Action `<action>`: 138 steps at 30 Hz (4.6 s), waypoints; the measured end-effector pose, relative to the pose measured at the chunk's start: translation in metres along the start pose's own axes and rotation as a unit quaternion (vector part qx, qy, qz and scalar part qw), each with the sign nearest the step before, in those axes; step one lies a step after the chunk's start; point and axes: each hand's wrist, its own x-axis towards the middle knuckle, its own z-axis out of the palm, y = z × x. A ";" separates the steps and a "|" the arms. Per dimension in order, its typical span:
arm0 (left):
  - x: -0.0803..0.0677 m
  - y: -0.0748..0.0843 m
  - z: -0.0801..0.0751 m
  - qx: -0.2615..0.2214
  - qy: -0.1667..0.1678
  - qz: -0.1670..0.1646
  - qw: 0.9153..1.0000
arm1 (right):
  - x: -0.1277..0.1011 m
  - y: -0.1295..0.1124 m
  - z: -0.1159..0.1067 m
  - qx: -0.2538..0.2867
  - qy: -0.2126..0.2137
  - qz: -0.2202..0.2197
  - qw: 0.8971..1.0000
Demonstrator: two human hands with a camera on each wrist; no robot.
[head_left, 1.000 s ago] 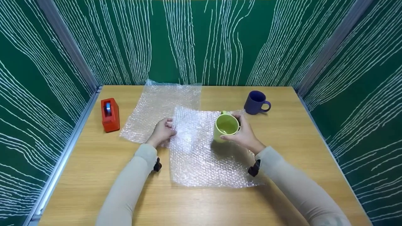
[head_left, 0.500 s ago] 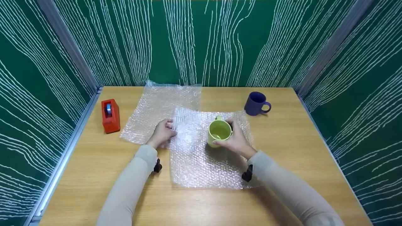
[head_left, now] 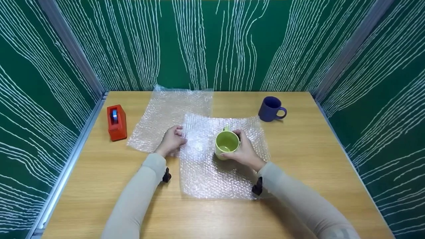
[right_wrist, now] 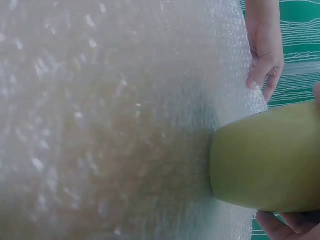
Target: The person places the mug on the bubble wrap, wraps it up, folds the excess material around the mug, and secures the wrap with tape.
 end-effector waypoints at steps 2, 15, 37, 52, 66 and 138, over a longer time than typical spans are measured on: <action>0.000 0.001 0.000 -0.001 -0.001 0.002 1.000 | -0.001 0.000 0.000 -0.001 0.000 0.003 1.000; 0.006 0.014 0.002 0.010 -0.001 -0.001 1.000 | 0.002 0.002 0.000 -0.007 -0.011 0.016 1.000; 0.028 0.053 0.016 -0.029 0.061 0.038 0.997 | 0.001 0.002 -0.009 0.047 -0.074 0.014 0.996; 0.008 0.084 0.024 -0.038 0.034 0.099 0.994 | 0.003 0.004 -0.012 0.044 -0.077 0.020 0.996; -0.022 0.111 0.051 -0.026 -0.020 0.169 0.985 | 0.002 0.008 -0.012 0.055 -0.071 0.010 0.996; -0.004 0.114 0.076 0.175 -0.196 0.113 0.958 | 0.017 -0.019 -0.020 0.026 0.074 0.109 0.991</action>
